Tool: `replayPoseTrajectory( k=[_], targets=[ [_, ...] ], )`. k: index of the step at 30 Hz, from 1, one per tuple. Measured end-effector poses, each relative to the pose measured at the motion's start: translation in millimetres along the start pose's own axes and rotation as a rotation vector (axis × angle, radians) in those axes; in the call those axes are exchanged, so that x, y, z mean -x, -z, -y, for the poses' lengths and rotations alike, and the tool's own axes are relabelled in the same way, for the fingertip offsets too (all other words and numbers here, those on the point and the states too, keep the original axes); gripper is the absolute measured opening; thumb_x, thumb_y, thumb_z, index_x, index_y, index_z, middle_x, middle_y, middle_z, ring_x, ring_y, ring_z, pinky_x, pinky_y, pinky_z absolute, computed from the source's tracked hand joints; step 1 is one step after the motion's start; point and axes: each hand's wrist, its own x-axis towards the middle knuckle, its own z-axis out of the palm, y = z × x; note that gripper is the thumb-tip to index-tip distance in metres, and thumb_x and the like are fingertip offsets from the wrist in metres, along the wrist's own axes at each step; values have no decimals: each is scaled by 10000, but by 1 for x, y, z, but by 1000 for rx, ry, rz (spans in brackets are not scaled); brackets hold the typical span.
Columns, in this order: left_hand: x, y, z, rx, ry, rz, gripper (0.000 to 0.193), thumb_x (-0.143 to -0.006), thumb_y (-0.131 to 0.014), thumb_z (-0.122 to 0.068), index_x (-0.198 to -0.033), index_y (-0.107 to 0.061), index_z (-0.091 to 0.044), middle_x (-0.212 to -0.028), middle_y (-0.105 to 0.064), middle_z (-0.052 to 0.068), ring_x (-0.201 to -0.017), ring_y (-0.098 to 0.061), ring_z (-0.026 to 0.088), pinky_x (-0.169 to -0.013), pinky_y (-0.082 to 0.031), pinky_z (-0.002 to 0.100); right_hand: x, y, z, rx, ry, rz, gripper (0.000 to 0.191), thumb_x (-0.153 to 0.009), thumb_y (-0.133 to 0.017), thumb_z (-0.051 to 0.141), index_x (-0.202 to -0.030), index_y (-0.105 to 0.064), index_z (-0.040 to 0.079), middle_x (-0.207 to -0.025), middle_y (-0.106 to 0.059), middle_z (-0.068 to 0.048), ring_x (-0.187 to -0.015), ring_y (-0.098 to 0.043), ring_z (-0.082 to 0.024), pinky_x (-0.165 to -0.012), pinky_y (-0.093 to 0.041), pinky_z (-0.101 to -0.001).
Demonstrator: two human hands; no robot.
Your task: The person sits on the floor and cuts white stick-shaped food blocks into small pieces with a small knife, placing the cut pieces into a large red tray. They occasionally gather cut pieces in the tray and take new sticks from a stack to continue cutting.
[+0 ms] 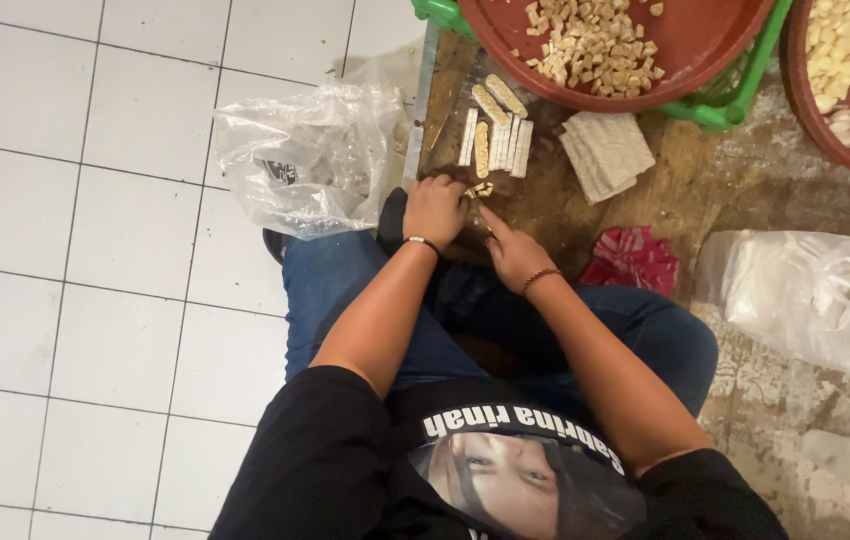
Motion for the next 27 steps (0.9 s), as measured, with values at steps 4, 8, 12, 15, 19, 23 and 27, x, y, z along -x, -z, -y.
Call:
replayPoseTrajectory(
  k=[4, 8, 12, 15, 19, 23, 27],
  targets=[
    [-2, 0, -1, 1, 19, 7, 134, -828, -707, -248, -874, -767, -137, -923, -694, 70, -940, -645, 297, -858, -456, 457, 0, -1, 0, 20, -27, 22, 612, -994, -508, 221, -1583, -355, 285, -1088, -661, -348, -1023, -632, -515, -925, -483, -558],
    [-1, 1, -1, 2, 34, 17, 120, -836, -697, -245, -867, -764, -151, -920, -694, 54, -935, -649, 292, -864, -458, 450, -4, 0, 0, 18, -20, 40, 618, -996, -495, 213, -1591, -345, 284, -1088, -663, -354, -1031, -630, -517, -934, -478, -558],
    [-2, 1, -1, -15, 26, 19, 127, -842, -696, -252, -883, -764, -153, -916, -691, 55, -923, -650, 294, -857, -455, 456, -6, 2, -1, 23, -22, 65, 621, -997, -479, 195, -1596, -336, 281, -1091, -662, -356, -1031, -630, -517, -933, -477, -558],
    [-2, 1, -1, -19, 20, 20, 136, -854, -697, -264, -895, -764, -153, -920, -690, 55, -927, -649, 295, -857, -454, 460, -2, 2, -2, 2, -10, 64, 612, -994, -484, 196, -1586, -354, 279, -1101, -669, -347, -1038, -642, -507, -934, -491, -547],
    [-2, 2, -2, -33, 27, 29, 139, -870, -700, -279, -893, -763, -157, -930, -690, 52, -943, -649, 293, -861, -454, 459, 4, 1, -4, -22, -34, 73, 626, -985, -490, 189, -1587, -348, 285, -1128, -665, -340, -1063, -636, -500, -939, -491, -536],
    [-1, 2, -2, -15, 18, 14, 138, -869, -707, -278, -913, -764, -162, -930, -688, 48, -951, -646, 290, -860, -454, 455, 9, -1, -9, -55, -43, 54, 588, -1003, -498, 202, -1575, -379, 273, -1174, -655, -327, -1101, -626, -489, -953, -492, -515],
    [-1, 2, -2, -35, -22, -14, 137, -879, -706, -263, -949, -765, -160, -957, -682, 50, -975, -636, 285, -864, -454, 452, 13, 1, -14, -101, -12, -70, 565, -988, -525, 191, -1543, -436, 249, -1207, -659, -314, -1135, -624, -475, -972, -493, -496]
  ],
)
